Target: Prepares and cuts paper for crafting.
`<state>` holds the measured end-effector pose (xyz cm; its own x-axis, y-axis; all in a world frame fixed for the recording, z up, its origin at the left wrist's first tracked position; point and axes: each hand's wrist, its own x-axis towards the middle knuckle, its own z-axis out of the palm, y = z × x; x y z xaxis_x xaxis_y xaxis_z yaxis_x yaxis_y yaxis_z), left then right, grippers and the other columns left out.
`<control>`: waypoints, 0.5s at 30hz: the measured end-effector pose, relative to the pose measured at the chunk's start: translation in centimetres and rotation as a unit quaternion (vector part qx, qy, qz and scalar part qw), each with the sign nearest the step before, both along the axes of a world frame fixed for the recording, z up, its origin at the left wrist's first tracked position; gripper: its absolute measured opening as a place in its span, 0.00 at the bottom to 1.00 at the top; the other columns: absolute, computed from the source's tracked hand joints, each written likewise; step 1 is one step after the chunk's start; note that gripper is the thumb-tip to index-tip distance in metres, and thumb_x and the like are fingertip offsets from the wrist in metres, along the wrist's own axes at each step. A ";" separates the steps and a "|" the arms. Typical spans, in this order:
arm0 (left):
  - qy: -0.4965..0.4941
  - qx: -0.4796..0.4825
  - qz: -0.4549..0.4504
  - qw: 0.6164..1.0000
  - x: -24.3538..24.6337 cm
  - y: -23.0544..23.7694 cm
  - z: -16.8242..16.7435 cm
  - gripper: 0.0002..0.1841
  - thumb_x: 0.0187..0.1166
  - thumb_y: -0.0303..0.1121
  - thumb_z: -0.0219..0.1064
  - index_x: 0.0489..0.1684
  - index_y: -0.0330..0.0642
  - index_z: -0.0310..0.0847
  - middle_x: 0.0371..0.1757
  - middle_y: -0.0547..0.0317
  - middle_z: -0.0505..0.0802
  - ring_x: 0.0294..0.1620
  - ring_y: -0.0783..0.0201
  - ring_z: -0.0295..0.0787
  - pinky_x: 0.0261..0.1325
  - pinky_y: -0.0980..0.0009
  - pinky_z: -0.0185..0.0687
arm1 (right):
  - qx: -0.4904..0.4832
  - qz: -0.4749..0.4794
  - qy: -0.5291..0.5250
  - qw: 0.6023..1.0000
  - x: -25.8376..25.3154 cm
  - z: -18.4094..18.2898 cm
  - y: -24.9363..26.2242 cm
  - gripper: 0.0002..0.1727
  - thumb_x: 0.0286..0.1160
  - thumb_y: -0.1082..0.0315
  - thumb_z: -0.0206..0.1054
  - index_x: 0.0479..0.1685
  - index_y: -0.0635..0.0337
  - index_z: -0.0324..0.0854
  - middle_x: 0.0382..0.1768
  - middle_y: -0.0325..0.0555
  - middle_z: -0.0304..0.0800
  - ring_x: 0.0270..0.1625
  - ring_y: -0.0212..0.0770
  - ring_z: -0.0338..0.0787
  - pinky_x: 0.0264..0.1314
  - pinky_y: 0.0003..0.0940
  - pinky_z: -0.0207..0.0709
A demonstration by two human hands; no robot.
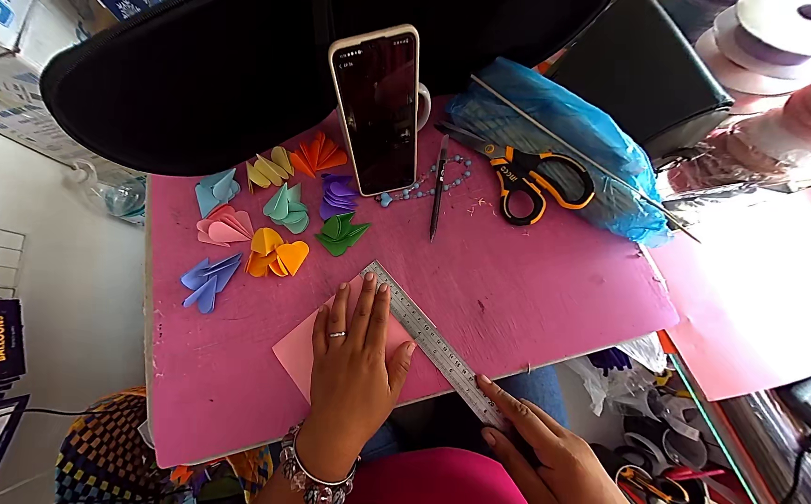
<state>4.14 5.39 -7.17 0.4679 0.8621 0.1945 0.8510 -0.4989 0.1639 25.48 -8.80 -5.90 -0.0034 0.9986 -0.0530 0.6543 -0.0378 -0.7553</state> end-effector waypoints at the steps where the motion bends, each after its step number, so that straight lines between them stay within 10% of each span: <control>1: -0.001 0.000 0.000 1.000 0.0 0.0 0.0 0.39 0.86 0.63 0.40 0.89 0.47 0.66 0.89 0.57 0.72 0.91 0.41 0.60 0.84 0.37 0.52 | -0.001 0.001 0.001 1.000 0.0 0.0 0.0 0.26 0.85 0.61 0.64 0.80 0.61 0.77 0.46 0.58 0.91 0.36 0.43 0.90 0.37 0.35 0.85; 15: -0.003 -0.001 0.001 1.000 0.0 0.0 0.1 0.39 0.86 0.63 0.41 0.89 0.47 0.66 0.89 0.57 0.72 0.90 0.41 0.61 0.84 0.37 0.53 | 0.006 0.000 0.004 1.000 0.0 0.1 0.0 0.26 0.85 0.61 0.63 0.80 0.60 0.77 0.46 0.57 0.91 0.35 0.42 0.90 0.36 0.35 0.85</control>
